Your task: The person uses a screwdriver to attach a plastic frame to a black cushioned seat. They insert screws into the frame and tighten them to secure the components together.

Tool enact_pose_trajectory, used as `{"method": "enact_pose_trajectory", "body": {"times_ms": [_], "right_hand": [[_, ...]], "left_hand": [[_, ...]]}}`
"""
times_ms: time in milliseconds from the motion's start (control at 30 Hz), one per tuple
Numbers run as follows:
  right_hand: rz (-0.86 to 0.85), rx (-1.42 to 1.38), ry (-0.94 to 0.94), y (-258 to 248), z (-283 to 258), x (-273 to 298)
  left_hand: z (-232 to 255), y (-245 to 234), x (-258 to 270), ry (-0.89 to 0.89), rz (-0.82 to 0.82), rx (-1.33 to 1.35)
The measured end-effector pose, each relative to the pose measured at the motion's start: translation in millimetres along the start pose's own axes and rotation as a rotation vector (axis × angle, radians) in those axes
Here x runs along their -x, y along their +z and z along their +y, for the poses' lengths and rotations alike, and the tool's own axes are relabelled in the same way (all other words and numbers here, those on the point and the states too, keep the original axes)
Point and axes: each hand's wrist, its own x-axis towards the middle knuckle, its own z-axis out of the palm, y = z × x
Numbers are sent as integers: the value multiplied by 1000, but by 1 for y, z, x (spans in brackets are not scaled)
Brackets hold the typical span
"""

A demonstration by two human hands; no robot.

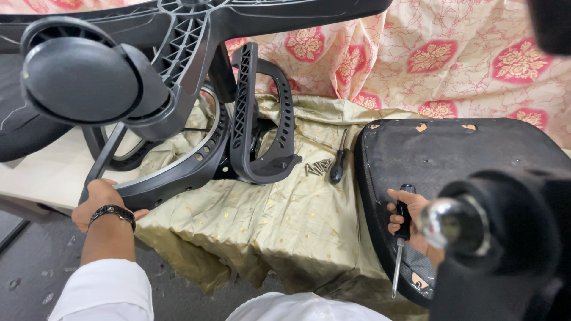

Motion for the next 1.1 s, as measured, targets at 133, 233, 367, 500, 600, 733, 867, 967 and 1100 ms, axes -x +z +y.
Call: {"method": "enact_pose_trajectory", "body": {"times_ms": [133, 233, 367, 500, 600, 733, 867, 967, 1100], "right_hand": [[-77, 12, 17, -2, 5, 4], [-77, 21, -24, -4, 9, 9], [-80, 39, -19, -5, 17, 16], [-236, 87, 39, -6, 18, 24], [-205, 100, -21, -18, 21, 38], [-195, 126, -13, -40, 17, 57], [-167, 149, -12, -72, 21, 73], [-219, 131, -12, -98, 34, 91], [-221, 170, 13, -126, 50, 114]], "left_hand": [[1, -22, 5, -45, 44, 65], [1, -37, 9, -17, 65, 116], [-4, -71, 26, 64, 128, 114], [-11, -113, 59, 143, 158, 85], [-18, -145, 81, 255, 238, 32], [-32, -192, 93, 418, 416, -68], [-53, -247, 86, 715, 515, -225], [-71, -285, 85, 612, 441, -272], [-101, -334, 107, 878, 411, -376]]}}
